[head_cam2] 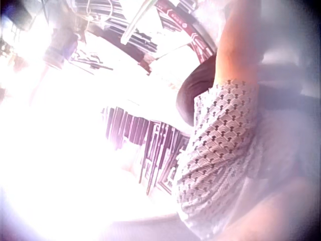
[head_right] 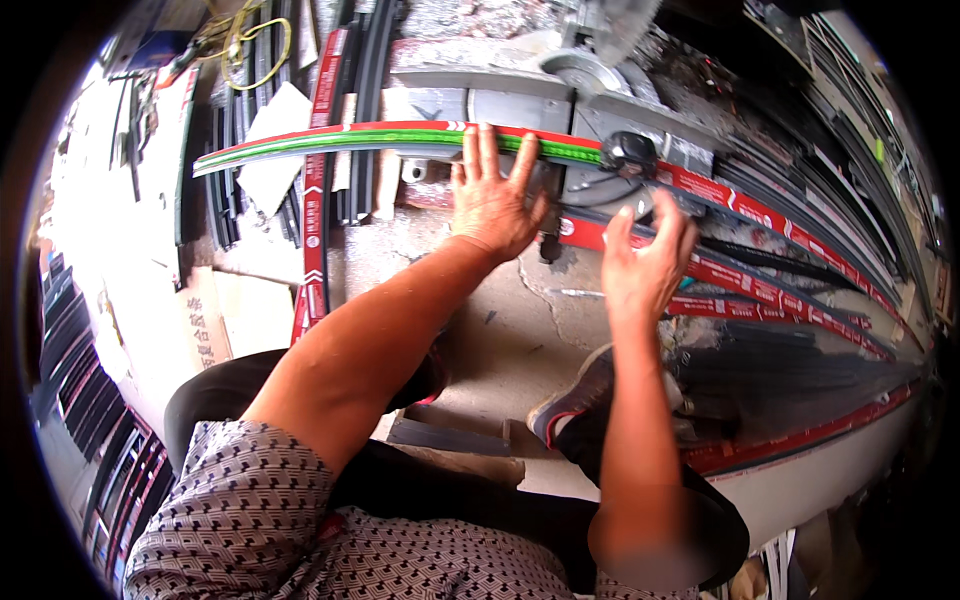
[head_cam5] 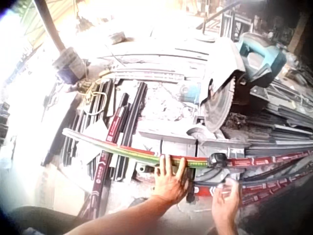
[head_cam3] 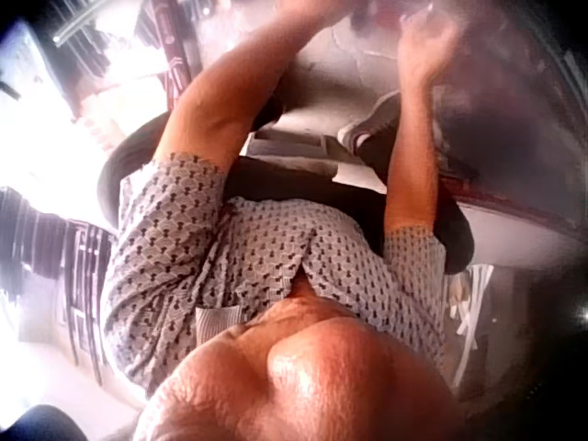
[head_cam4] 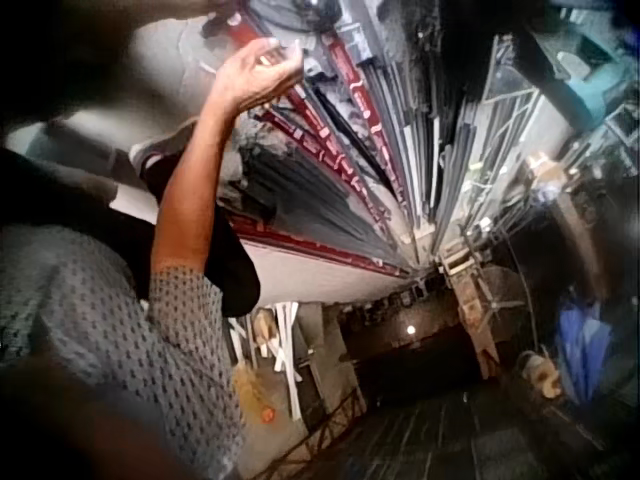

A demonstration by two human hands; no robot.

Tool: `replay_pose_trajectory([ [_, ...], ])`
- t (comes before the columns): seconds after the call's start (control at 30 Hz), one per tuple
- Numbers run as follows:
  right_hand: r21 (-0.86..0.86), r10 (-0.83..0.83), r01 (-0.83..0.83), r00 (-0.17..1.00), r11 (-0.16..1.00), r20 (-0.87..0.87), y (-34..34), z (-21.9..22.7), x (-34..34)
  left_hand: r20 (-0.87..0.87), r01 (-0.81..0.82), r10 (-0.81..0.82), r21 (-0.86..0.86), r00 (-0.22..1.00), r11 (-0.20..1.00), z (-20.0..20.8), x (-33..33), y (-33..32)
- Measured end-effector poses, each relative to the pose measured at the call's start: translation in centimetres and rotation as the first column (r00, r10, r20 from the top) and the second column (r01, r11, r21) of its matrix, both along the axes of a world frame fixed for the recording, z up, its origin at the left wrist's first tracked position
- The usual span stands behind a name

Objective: The person measures a long profile with a tape measure, marks it with a pen, and then uses a chop saw to cut it to size. They repeat this process for several profiles, stacking the cut pieces.

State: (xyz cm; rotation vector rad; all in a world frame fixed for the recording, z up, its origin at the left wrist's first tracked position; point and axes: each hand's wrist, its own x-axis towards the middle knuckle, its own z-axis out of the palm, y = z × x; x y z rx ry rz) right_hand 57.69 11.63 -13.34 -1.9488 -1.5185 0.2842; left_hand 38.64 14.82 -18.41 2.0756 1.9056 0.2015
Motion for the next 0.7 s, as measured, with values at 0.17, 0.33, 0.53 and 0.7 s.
replay_pose_trajectory([
  [0.17, -0.2, 0.31, -0.267, 0.923, 0.943, 0.226, 6.6, 0.5, 1.6, 0.041, 0.024, -0.024, 0.021, 0.999, 0.999, 1.0, 0.0, 0.1],
  [0.33, -0.474, 0.38, -0.257, 0.906, 0.842, 0.184, 10.1, 1.9, 1.6, -0.007, 0.049, -0.049, -0.036, 0.999, 0.998, 2.3, -0.4, 0.3],
  [0.53, -0.628, 0.483, -0.305, 0.866, 0.716, 0.13, 10.2, 3.2, -0.4, -0.127, 0.124, -0.133, -0.076, 0.983, 0.989, 4.5, -2.3, 1.7],
  [0.7, -0.444, 0.557, -0.457, 0.822, 0.77, 0.12, 7.3, 3.0, -0.6, -0.149, 0.263, -0.285, -0.15, 0.947, 0.953, 9.4, -5.8, 5.3],
])
